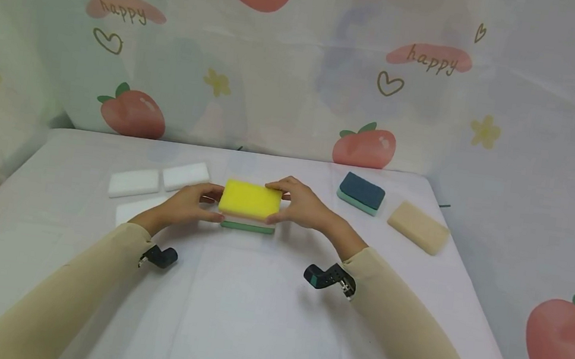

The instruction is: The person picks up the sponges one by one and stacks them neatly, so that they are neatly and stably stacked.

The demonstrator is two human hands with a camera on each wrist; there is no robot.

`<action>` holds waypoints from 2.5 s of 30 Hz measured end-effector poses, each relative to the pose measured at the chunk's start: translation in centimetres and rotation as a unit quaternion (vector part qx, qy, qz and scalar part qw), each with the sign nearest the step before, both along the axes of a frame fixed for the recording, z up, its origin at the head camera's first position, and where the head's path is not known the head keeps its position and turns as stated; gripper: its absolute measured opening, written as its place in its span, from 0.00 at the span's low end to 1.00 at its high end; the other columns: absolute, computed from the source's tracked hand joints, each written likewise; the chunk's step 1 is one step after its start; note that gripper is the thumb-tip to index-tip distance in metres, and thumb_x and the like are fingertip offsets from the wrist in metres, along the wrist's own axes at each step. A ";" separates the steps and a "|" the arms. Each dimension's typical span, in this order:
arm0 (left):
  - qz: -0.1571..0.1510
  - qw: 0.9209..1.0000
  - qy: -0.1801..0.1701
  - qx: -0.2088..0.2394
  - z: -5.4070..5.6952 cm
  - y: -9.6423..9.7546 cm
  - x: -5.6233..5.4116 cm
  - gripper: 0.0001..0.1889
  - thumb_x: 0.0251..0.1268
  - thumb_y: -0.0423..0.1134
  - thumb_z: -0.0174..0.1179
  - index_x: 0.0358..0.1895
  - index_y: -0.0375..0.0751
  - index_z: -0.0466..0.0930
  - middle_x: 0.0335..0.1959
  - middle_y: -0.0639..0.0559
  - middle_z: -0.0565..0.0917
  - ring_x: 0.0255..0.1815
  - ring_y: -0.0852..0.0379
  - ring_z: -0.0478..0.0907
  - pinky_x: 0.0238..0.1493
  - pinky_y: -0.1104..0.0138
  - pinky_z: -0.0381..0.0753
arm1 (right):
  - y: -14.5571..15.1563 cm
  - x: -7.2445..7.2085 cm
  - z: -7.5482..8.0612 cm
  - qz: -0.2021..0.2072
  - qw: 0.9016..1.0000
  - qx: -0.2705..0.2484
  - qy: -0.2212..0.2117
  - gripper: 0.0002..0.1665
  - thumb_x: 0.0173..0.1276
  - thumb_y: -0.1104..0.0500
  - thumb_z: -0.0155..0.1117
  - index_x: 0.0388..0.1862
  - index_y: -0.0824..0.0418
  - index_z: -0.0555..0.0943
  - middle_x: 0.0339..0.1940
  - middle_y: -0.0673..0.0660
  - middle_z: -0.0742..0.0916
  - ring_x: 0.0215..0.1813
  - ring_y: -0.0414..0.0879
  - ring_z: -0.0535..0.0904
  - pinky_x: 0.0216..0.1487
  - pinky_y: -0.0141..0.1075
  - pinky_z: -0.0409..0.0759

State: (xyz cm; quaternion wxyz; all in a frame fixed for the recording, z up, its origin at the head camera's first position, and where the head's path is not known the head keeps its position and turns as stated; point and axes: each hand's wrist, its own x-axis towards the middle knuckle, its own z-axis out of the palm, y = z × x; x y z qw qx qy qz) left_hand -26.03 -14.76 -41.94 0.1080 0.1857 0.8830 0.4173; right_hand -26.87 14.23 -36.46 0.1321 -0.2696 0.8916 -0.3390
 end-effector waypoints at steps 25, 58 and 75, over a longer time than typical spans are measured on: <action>0.001 1.000 -0.004 -0.013 0.2 0.1 0.1 0.39 0.53 0.46 0.74 0.68 0.40 0.70 0.61 0.47 0.77 0.63 0.50 0.73 0.68 0.59 0.71 | 0.0 -0.2 -0.6 -0.004 1.000 0.003 -0.010 0.46 0.53 0.55 0.80 0.71 0.59 0.71 0.65 0.58 0.74 0.68 0.53 0.70 0.69 0.47 0.70; -0.025 0.998 0.055 -0.024 3.1 0.9 -0.5 0.45 0.50 0.51 0.76 0.71 0.41 0.66 0.65 0.49 0.72 0.65 0.50 0.70 0.68 0.58 0.71 | -0.1 -0.2 -0.7 -0.001 1.000 0.012 -0.014 0.46 0.54 0.54 0.80 0.71 0.58 0.71 0.65 0.58 0.74 0.68 0.53 0.70 0.69 0.46 0.70; -0.030 0.994 0.082 -0.064 2.9 2.0 -0.7 0.39 0.49 0.51 0.76 0.67 0.45 0.74 0.61 0.47 0.72 0.57 0.46 0.75 0.62 0.56 0.76 | 0.0 -0.1 -0.7 -0.001 1.000 0.008 -0.011 0.47 0.53 0.52 0.80 0.71 0.57 0.71 0.64 0.57 0.74 0.67 0.53 0.71 0.69 0.46 0.71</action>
